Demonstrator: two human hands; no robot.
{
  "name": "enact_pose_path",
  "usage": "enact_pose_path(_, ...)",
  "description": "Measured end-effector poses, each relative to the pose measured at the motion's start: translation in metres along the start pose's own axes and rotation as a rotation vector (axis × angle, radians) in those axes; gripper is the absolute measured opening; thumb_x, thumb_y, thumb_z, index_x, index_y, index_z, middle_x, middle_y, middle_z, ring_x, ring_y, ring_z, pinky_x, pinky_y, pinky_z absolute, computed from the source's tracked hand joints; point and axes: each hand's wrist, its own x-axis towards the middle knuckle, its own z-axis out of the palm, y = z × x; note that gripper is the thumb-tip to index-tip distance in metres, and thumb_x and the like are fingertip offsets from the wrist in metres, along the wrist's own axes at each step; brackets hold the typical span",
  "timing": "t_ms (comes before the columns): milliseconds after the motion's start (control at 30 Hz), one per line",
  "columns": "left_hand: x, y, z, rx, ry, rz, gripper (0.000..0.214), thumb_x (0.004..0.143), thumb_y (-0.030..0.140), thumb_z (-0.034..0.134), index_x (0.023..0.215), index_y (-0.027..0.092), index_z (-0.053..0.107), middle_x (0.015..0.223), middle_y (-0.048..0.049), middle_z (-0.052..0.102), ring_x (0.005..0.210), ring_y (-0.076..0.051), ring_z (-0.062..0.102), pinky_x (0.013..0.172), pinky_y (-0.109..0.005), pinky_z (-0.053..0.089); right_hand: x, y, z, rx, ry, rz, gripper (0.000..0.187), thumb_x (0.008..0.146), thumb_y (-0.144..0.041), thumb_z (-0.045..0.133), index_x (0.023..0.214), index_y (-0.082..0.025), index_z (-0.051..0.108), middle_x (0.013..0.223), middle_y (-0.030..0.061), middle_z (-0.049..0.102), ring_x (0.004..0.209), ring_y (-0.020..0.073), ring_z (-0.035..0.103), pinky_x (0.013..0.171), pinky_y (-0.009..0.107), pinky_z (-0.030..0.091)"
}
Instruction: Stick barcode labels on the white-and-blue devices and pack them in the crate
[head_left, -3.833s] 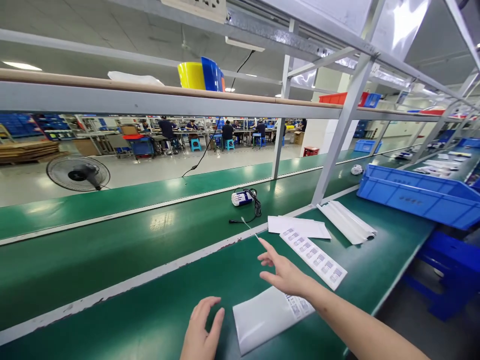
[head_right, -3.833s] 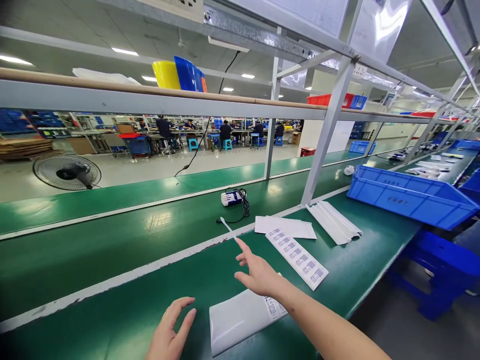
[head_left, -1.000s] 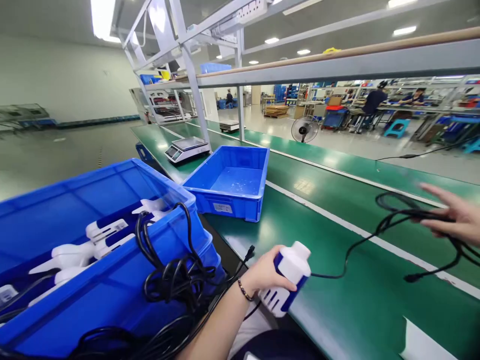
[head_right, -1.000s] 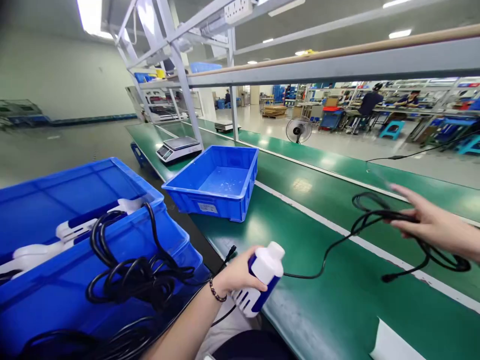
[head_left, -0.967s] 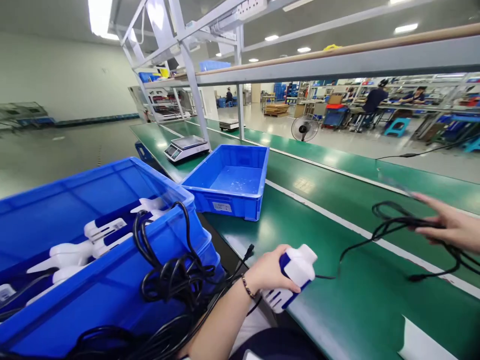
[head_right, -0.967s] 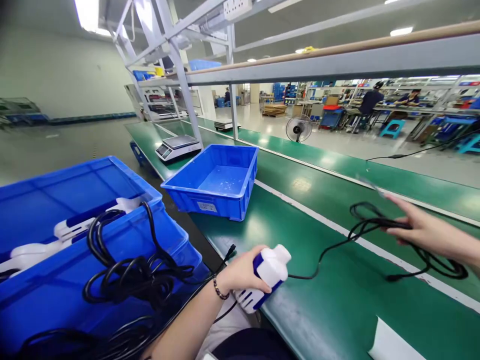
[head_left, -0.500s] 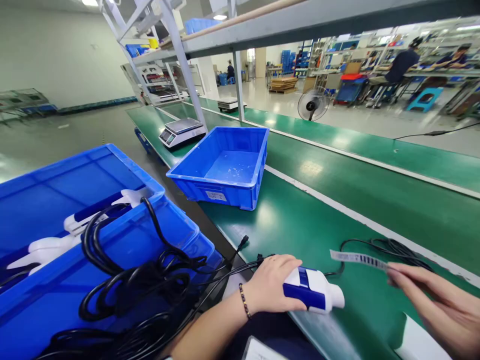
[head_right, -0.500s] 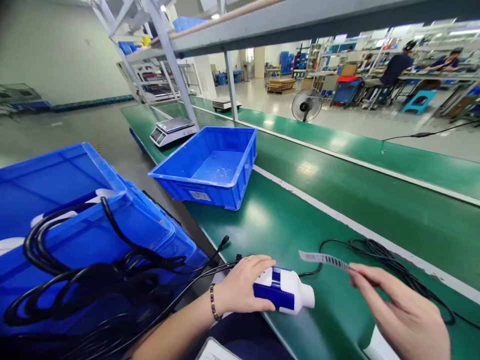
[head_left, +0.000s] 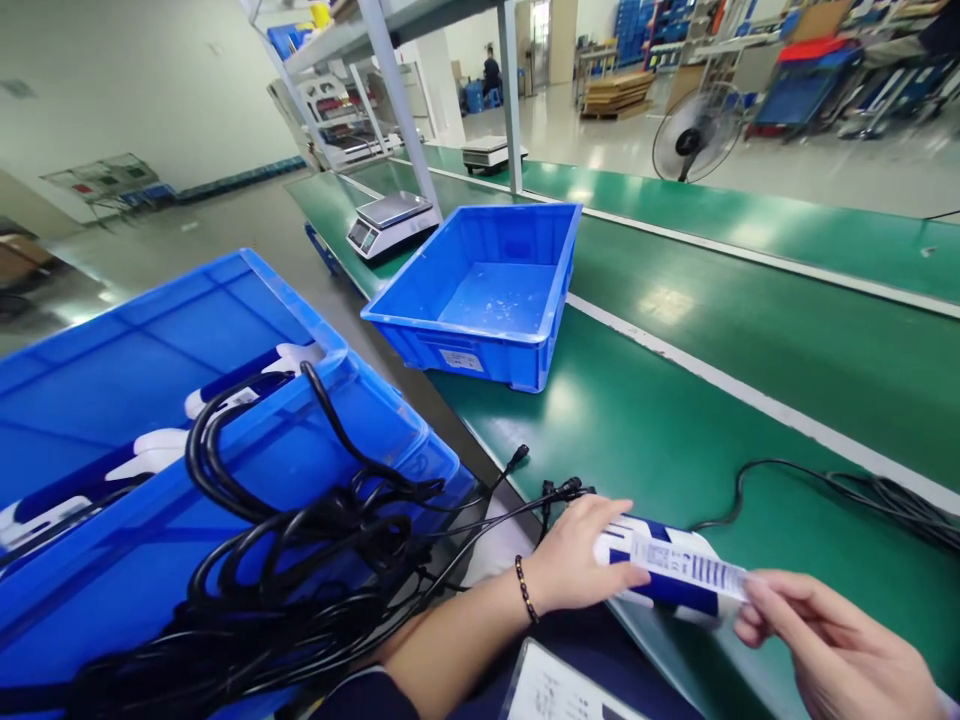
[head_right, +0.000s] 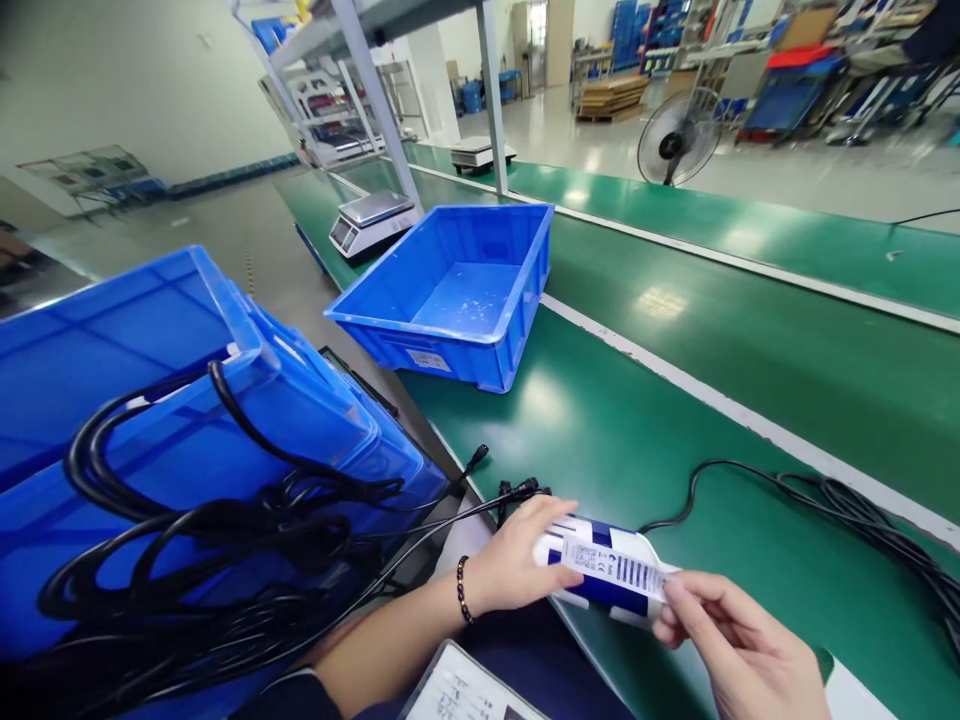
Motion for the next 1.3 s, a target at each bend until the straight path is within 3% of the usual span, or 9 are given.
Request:
enact_pose_path(67, 0.004, -0.005, 0.003, -0.016, 0.149, 0.123, 0.04, 0.081, 0.044, 0.052, 0.11, 0.018, 0.059, 0.112, -0.0124, 0.057, 0.113, -0.025, 0.048, 0.101, -0.045, 0.037, -0.001, 0.004, 0.002, 0.068, -0.112, 0.108, 0.032, 0.059, -0.05, 0.071, 0.068, -0.019, 0.067, 0.055, 0.0042, 0.061, 0.052, 0.017, 0.058, 0.052, 0.021, 0.051)
enact_pose_path(133, 0.007, -0.011, 0.006, -0.036, 0.26, 0.211, 0.031, 0.085, 0.039, 0.046, 0.099, 0.016, 0.064, 0.106, -0.0122, 0.059, 0.109, -0.023, 0.05, 0.098, -0.043, 0.039, -0.002, 0.005, 0.006, 0.084, -0.109, 0.192, 0.034, 0.056, -0.05, 0.072, 0.068, -0.018, 0.067, 0.055, 0.0044, 0.062, 0.052, 0.0159, 0.058, 0.053, 0.019, 0.05)
enact_pose_path(233, 0.008, -0.015, 0.009, -0.091, 0.291, 0.229, 0.033, 0.09, 0.035, 0.037, 0.096, 0.016, 0.064, 0.102, -0.0114, 0.061, 0.104, -0.021, 0.052, 0.095, -0.041, 0.042, -0.003, 0.004, 0.015, 0.067, -0.067, 0.242, 0.039, 0.053, -0.052, 0.074, 0.069, -0.018, 0.068, 0.057, 0.0052, 0.064, 0.055, 0.0162, 0.059, 0.058, 0.018, 0.051)
enact_pose_path(400, 0.007, -0.013, 0.015, -0.174, 0.372, 0.207, 0.043, 0.093, 0.03, 0.024, 0.094, 0.014, 0.064, 0.098, -0.0108, 0.061, 0.102, -0.019, 0.053, 0.094, -0.04, 0.041, -0.009, 0.007, 0.021, -0.025, 0.001, 0.207, 0.039, 0.054, -0.053, 0.072, 0.071, -0.018, 0.069, 0.06, 0.004, 0.066, 0.059, 0.0158, 0.062, 0.063, 0.016, 0.05)
enact_pose_path(700, 0.004, -0.015, 0.02, -0.215, 0.391, 0.159, 0.043, 0.093, 0.03, 0.024, 0.095, 0.014, 0.064, 0.1, -0.0102, 0.057, 0.102, -0.019, 0.053, 0.096, -0.039, 0.04, -0.026, 0.007, 0.032, 0.0, 0.125, 0.238, 0.041, 0.054, -0.055, 0.071, 0.073, -0.018, 0.067, 0.064, 0.0047, 0.068, 0.064, 0.0192, 0.062, 0.074, 0.025, 0.052)
enact_pose_path(933, -0.002, -0.012, 0.023, -0.214, 0.399, 0.153, 0.043, 0.093, 0.031, 0.023, 0.097, 0.015, 0.063, 0.101, -0.0104, 0.055, 0.103, -0.02, 0.051, 0.096, -0.041, 0.04, -0.028, 0.007, 0.032, -0.065, 0.116, 0.256, 0.043, 0.054, -0.057, 0.07, 0.075, -0.02, 0.068, 0.068, 0.0046, 0.069, 0.071, 0.0225, 0.062, 0.087, 0.033, 0.047)
enact_pose_path(1067, -0.002, -0.014, 0.023, -0.209, 0.38, 0.149, 0.043, 0.093, 0.032, 0.023, 0.097, 0.015, 0.062, 0.102, -0.0104, 0.056, 0.104, -0.021, 0.051, 0.096, -0.041, 0.04, -0.03, 0.007, 0.032, -0.061, 0.123, 0.266, 0.041, 0.055, -0.057, 0.07, 0.075, -0.021, 0.067, 0.069, 0.0027, 0.069, 0.072, 0.0195, 0.062, 0.085, 0.026, 0.047)
enact_pose_path(1300, -0.001, -0.014, 0.022, -0.199, 0.388, 0.152, 0.044, 0.093, 0.032, 0.022, 0.096, 0.015, 0.062, 0.102, -0.0101, 0.056, 0.102, -0.02, 0.052, 0.095, -0.04, 0.04, -0.03, 0.003, 0.035, 0.002, 0.137, 0.264, 0.038, 0.054, -0.054, 0.073, 0.07, -0.02, 0.067, 0.067, 0.0027, 0.069, 0.064, 0.0145, 0.059, 0.067, 0.016, 0.049)
